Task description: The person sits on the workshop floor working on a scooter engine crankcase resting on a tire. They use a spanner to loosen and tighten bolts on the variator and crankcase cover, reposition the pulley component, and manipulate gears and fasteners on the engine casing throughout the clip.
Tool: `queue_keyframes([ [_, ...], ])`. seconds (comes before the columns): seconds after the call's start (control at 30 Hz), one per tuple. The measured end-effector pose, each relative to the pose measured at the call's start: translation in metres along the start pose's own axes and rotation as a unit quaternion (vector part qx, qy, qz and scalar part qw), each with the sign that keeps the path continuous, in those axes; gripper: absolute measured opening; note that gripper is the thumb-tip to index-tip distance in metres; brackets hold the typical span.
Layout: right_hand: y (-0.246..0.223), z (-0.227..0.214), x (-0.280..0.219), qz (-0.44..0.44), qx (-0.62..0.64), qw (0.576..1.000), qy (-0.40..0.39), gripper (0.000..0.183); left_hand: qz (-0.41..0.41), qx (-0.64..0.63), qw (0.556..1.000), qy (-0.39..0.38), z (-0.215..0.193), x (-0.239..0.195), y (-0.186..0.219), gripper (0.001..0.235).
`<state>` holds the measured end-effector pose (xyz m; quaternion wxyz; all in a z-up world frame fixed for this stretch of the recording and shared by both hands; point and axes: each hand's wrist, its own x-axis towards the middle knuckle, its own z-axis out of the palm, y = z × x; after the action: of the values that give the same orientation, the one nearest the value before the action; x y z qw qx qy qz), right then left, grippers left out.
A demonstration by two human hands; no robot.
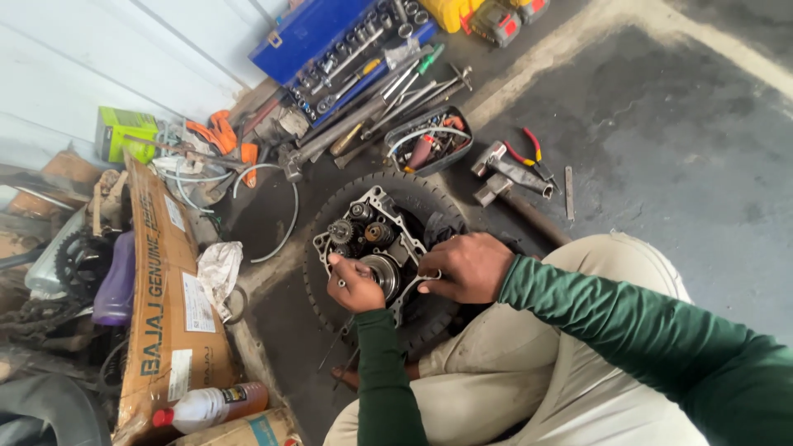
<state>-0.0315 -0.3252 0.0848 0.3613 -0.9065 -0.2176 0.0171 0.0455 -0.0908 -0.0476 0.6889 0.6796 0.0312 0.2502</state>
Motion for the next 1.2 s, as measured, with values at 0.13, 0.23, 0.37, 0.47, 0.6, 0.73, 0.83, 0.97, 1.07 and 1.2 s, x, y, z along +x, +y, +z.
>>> queue_keyframes([
  [0.13, 0.002, -0.005, 0.0, 0.02, 0.009, 1.0, 0.0, 0.028, -0.031, 0.046, 0.998, -0.009, 0.014, 0.005, 0.013, 0.066],
  [0.23, 0.01, 0.0, 0.0, 0.016, 0.018, 1.0, 0.006, 0.029, -0.041, 0.076, 0.996, 0.024, 0.024, 0.001, 0.029, 0.066],
  [0.37, 0.025, 0.015, 0.007, 0.043, 0.008, 0.999, 0.001, 0.029, -0.011, 0.133, 0.983, 0.128, 0.042, -0.003, 0.046, 0.065],
  [0.47, 0.03, 0.023, 0.01, 0.058, 0.012, 0.998, -0.014, 0.03, -0.038, 0.122, 0.979, 0.159, 0.041, -0.01, 0.043, 0.058],
  [0.6, 0.031, 0.025, 0.017, 0.065, 0.01, 0.997, -0.03, 0.03, -0.086, -0.016, 0.993, 0.074, 0.016, -0.009, 0.017, 0.038],
  [0.73, 0.03, 0.027, 0.017, 0.068, 0.011, 0.997, -0.034, 0.03, -0.082, -0.031, 0.993, -0.075, -0.02, 0.003, 0.045, 0.03],
  [0.83, 0.032, 0.026, 0.016, 0.072, 0.008, 0.997, -0.03, 0.03, -0.057, -0.003, 0.973, -0.225, -0.036, 0.01, 0.067, 0.026],
  [0.97, 0.033, 0.023, 0.018, 0.078, 0.008, 0.996, -0.041, 0.03, -0.026, 0.103, 0.944, -0.313, -0.043, 0.013, 0.087, 0.024],
  [1.07, 0.032, 0.028, 0.018, 0.067, 0.006, 0.996, -0.051, 0.03, -0.005, 0.183, 0.925, -0.334, -0.048, 0.013, 0.105, 0.025],
  [1.2, 0.031, 0.029, 0.019, 0.066, -0.002, 0.996, -0.054, 0.03, 0.025, 0.201, 0.917, -0.343, -0.048, 0.017, 0.107, 0.025],
])
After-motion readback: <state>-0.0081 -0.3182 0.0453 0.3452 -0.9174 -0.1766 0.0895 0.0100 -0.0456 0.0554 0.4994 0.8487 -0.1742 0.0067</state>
